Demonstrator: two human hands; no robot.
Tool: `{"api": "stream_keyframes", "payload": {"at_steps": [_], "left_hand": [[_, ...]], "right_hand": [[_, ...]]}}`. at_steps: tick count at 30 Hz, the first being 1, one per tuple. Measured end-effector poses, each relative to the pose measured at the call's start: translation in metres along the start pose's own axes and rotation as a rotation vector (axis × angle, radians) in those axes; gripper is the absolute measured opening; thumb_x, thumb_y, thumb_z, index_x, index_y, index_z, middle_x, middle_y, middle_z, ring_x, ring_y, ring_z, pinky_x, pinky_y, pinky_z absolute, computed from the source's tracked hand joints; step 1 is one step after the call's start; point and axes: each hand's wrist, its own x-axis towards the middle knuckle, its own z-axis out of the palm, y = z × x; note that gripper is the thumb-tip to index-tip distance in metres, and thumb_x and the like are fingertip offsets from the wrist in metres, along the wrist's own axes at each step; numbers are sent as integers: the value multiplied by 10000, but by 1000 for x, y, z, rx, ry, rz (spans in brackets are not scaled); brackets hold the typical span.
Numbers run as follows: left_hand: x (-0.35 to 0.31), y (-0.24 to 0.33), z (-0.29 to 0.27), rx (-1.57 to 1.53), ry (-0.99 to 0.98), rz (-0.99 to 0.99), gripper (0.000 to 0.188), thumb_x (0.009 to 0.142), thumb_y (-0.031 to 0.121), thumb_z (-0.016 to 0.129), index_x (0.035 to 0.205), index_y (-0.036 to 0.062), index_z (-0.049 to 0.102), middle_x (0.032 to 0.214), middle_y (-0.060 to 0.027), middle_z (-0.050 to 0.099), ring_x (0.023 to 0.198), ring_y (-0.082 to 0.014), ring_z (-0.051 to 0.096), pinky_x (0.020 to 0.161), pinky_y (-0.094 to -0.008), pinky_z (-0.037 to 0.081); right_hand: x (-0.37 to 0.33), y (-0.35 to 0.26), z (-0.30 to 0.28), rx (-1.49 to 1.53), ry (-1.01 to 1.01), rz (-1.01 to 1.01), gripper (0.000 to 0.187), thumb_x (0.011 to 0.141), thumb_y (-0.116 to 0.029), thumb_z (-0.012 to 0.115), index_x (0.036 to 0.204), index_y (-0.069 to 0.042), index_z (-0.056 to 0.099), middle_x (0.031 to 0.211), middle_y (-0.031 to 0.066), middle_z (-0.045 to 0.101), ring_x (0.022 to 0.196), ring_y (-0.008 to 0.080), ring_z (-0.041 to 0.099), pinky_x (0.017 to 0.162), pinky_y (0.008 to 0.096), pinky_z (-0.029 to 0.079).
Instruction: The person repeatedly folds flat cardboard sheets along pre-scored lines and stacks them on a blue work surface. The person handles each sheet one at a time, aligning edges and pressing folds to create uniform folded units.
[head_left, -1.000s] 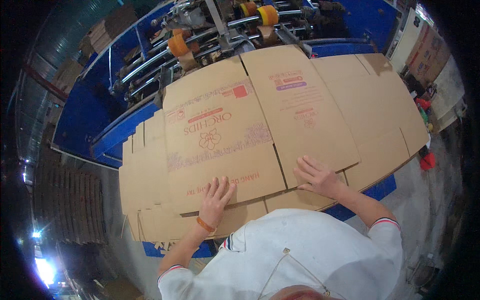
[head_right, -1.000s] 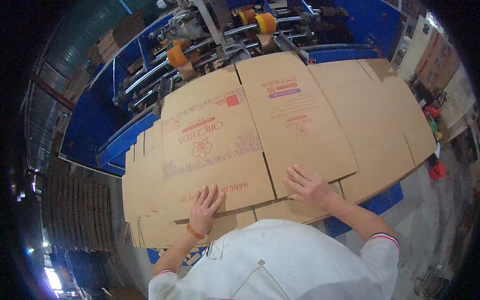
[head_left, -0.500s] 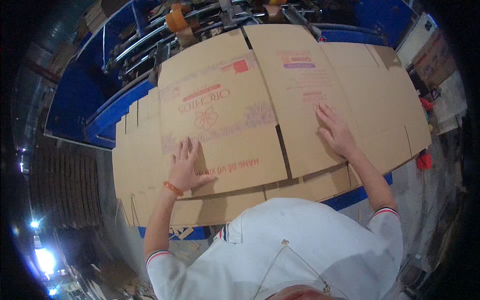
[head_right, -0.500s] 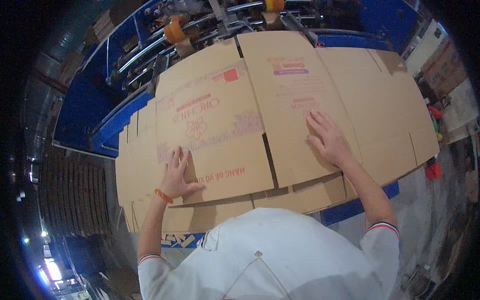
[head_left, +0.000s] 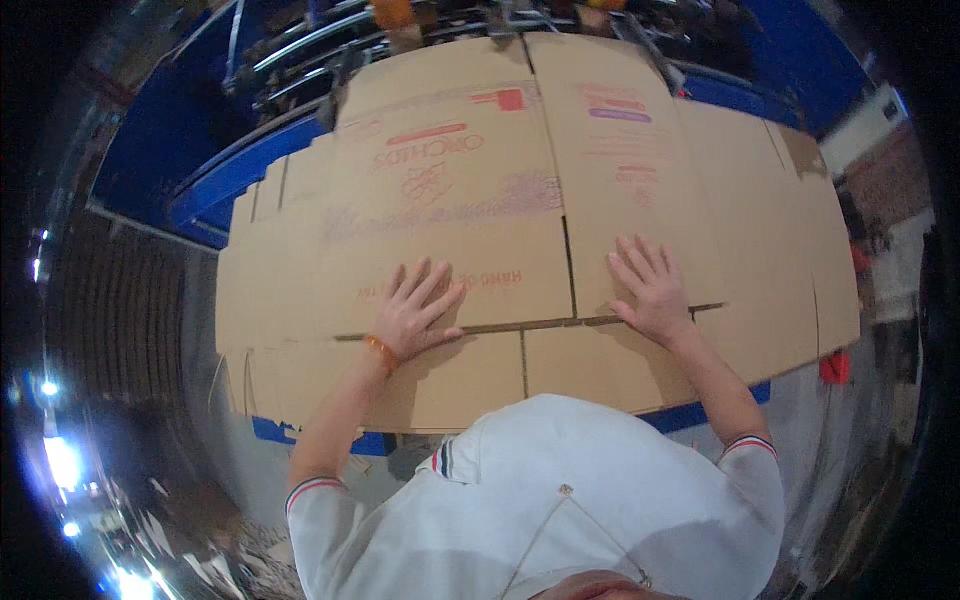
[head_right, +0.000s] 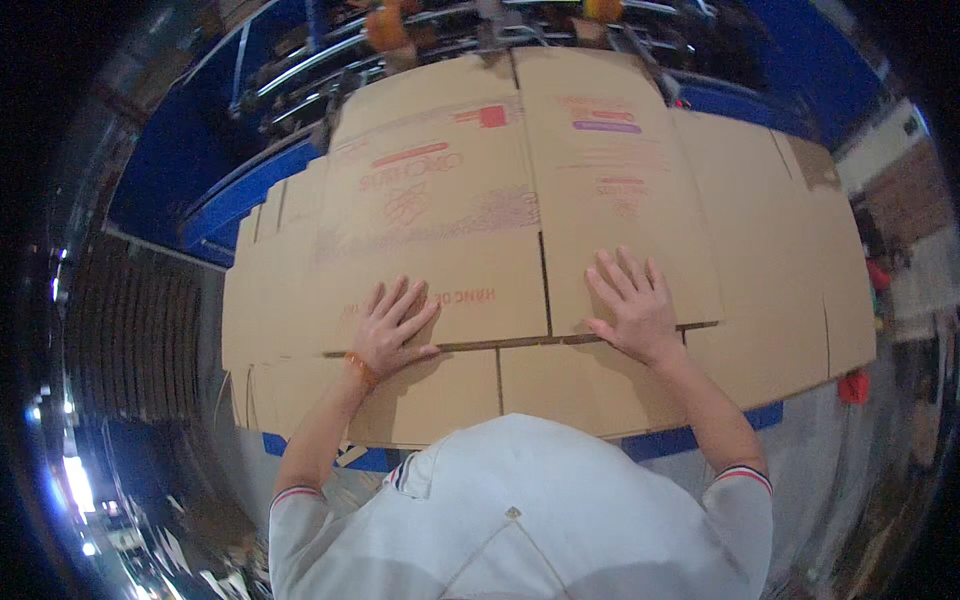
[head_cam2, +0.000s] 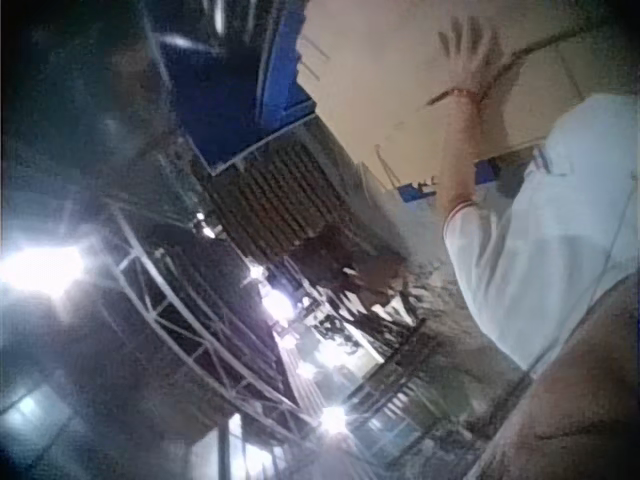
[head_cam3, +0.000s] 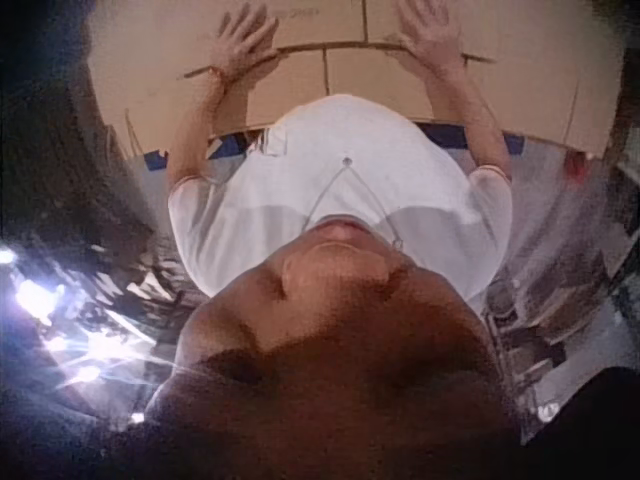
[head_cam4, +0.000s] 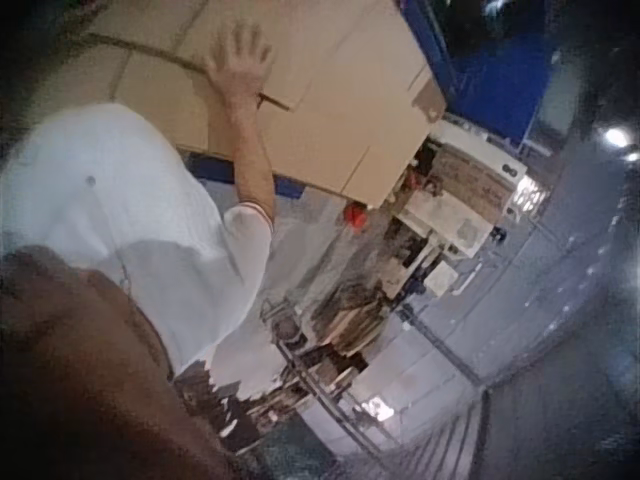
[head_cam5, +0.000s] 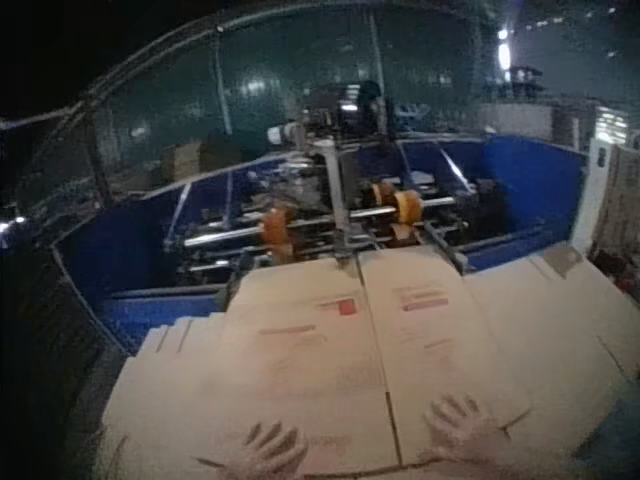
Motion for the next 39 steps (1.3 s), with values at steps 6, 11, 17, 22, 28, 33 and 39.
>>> {"api": "stream_keyframes", "payload": {"at_steps": [6,11,17,22,28,33,39], "left_hand": [[49,-44,-5,49,152,37,658,799,581,652,1334,208,562,1409,-89,507,1307,-274,470,1103,-531,318],[59,-58,13,-8,265,55,685,780,593,672,1308,167,576,1350,-90,555,1251,-263,523,1096,-537,328],[80,-81,13,43,319,4,649,773,619,665,1232,165,609,1269,-79,596,1211,-225,550,1107,-537,310],[74,-74,19,112,414,-207,489,789,534,678,1118,174,657,1185,-52,631,1126,-232,587,1059,-523,352],[84,-79,38,-99,541,-315,280,827,382,653,1016,178,681,1106,-35,658,1048,-225,613,977,-519,394],[122,-108,39,-53,503,-395,298,840,386,636,1037,166,673,1087,-40,660,1032,-237,621,963,-496,425],[181,-182,39,180,683,-588,274,912,362,535,1017,136,648,1139,-82,630,1110,-274,581,1023,-538,377]], "right_hand": [[58,46,13,-36,207,-47,597,805,-302,667,1355,-116,526,1466,128,439,1330,370,416,1065,557,339],[67,55,28,-104,233,-100,529,846,-261,594,1337,-71,542,1412,166,495,1302,383,453,1060,543,346],[96,86,44,36,376,-102,467,883,-233,550,1313,-51,562,1352,177,547,1276,376,481,1058,486,370],[92,58,43,-56,404,0,398,939,-182,452,1293,-52,581,1339,172,560,1247,380,504,1047,471,395],[100,71,51,-23,491,4,411,978,-224,382,1301,-59,576,1357,154,548,1246,387,502,1052,458,395],[146,105,63,-6,409,28,443,990,-263,382,1369,-73,510,1413,140,498,1296,384,450,1076,463,364],[198,147,86,-377,527,457,561,985,-367,472,1429,-32,396,1498,196,355,1387,392,291,1130,488,265]]}}
